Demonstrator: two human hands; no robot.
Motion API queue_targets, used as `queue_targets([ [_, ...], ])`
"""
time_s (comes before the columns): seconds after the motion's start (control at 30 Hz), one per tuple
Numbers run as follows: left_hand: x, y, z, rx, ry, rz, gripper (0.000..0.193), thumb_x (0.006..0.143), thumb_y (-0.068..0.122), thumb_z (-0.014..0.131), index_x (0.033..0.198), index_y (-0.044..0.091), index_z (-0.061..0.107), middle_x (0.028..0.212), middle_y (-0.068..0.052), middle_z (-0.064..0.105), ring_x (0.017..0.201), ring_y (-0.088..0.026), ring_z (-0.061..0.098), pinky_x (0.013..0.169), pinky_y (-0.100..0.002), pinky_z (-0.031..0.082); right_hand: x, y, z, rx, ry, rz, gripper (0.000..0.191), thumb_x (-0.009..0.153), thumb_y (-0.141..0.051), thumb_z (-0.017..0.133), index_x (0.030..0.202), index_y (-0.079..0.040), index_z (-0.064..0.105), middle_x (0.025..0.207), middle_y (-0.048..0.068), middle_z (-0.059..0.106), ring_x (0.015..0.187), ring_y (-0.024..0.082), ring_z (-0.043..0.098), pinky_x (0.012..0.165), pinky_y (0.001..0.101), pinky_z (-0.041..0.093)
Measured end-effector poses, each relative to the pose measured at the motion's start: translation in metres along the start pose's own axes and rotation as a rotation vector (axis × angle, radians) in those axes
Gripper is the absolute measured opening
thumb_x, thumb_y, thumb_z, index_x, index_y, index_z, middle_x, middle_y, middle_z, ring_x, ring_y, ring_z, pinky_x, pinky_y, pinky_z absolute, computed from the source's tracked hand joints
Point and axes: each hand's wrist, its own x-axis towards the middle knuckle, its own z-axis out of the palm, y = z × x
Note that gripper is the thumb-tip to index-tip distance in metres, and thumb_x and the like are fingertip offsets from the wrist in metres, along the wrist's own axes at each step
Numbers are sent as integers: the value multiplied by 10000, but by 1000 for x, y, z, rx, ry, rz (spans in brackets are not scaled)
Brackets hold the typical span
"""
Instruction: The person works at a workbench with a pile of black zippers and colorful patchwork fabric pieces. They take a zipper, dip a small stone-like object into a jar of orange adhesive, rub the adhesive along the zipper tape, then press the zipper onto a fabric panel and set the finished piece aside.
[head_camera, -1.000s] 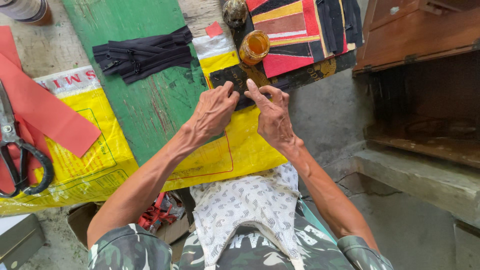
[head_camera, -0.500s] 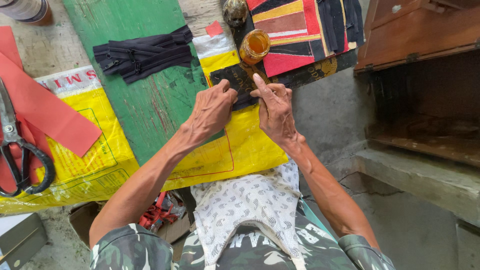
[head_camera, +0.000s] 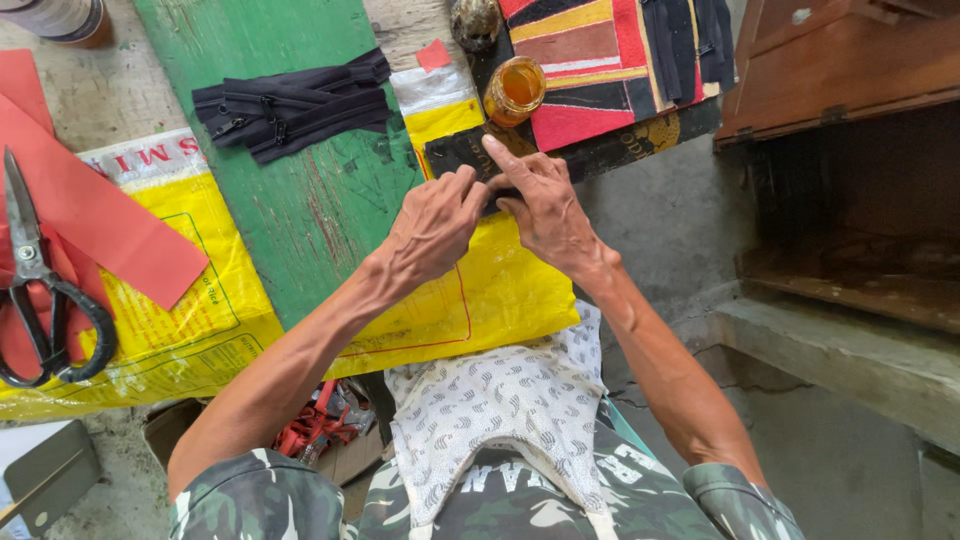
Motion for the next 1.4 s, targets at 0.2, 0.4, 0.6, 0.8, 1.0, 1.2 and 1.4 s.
queue_targets([
  [0.2, 8, 1, -14, -285, 245, -187, 369, 963, -12, 605, 1328, -14, 555, 1183, -209, 606, 914, -398, 658, 731, -436, 560, -1, -8, -32, -12, 166, 14, 534, 852, 39, 779, 1308, -108, 543, 1276, 175, 713, 973, 254, 703, 897, 368, 549],
  [0.4, 12, -13, -32, -317, 361, -289, 339, 1031, -9, 624, 1362, 24, 553, 1116, -178, 619, 899, -333, 692, 760, -412, 578, -17, -22, -60, 711, 471, 239, 748, 1012, 64, 753, 1596, -30, 295, 1036, 141, 764, 973, 223, 783, 901, 337, 656],
  [0.6, 9, -15, -39, -322, 376, -373, 299, 1001, -22, 662, 1293, 11, 606, 1057, -160, 638, 816, -281, 669, 701, -399, 539, -13, 12, -11, 569, 556, 507, 824, 873, 58, 802, 1561, 36, 348, 881, 74, 726, 799, 123, 690, 766, 264, 575],
  [0.8, 2, -8, -15, -350, 243, -271, 169, 911, 34, 738, 1066, 32, 671, 999, -121, 634, 863, -308, 668, 744, -412, 551, -42, 39, 10, 326, 549, 568, 746, 858, 37, 822, 1498, 50, 439, 861, 34, 724, 830, 80, 668, 840, 239, 526],
  [1.0, 2, -7, 11, -267, 121, -250, 136, 854, 73, 769, 954, 49, 680, 931, -113, 593, 887, -307, 617, 745, -426, 514, -47, 49, 14, 341, 559, 590, 736, 850, 29, 831, 1488, 48, 463, 862, 31, 726, 837, 81, 670, 889, 253, 522],
  [1.2, -2, -11, 19, -226, 87, -240, 116, 849, 76, 773, 920, 55, 684, 923, -94, 587, 901, -299, 610, 760, -420, 516, -47, 51, 14, 333, 557, 635, 728, 836, 11, 849, 1468, 46, 490, 855, 29, 737, 824, 82, 675, 888, 253, 525],
  [1.4, -2, -12, 21, -224, 87, -224, 128, 830, 89, 777, 908, 53, 682, 911, -97, 584, 883, -304, 608, 747, -423, 512, -45, 49, 12, 318, 549, 598, 717, 845, 24, 846, 1467, 51, 490, 881, 36, 750, 859, 93, 695, 925, 269, 532],
])
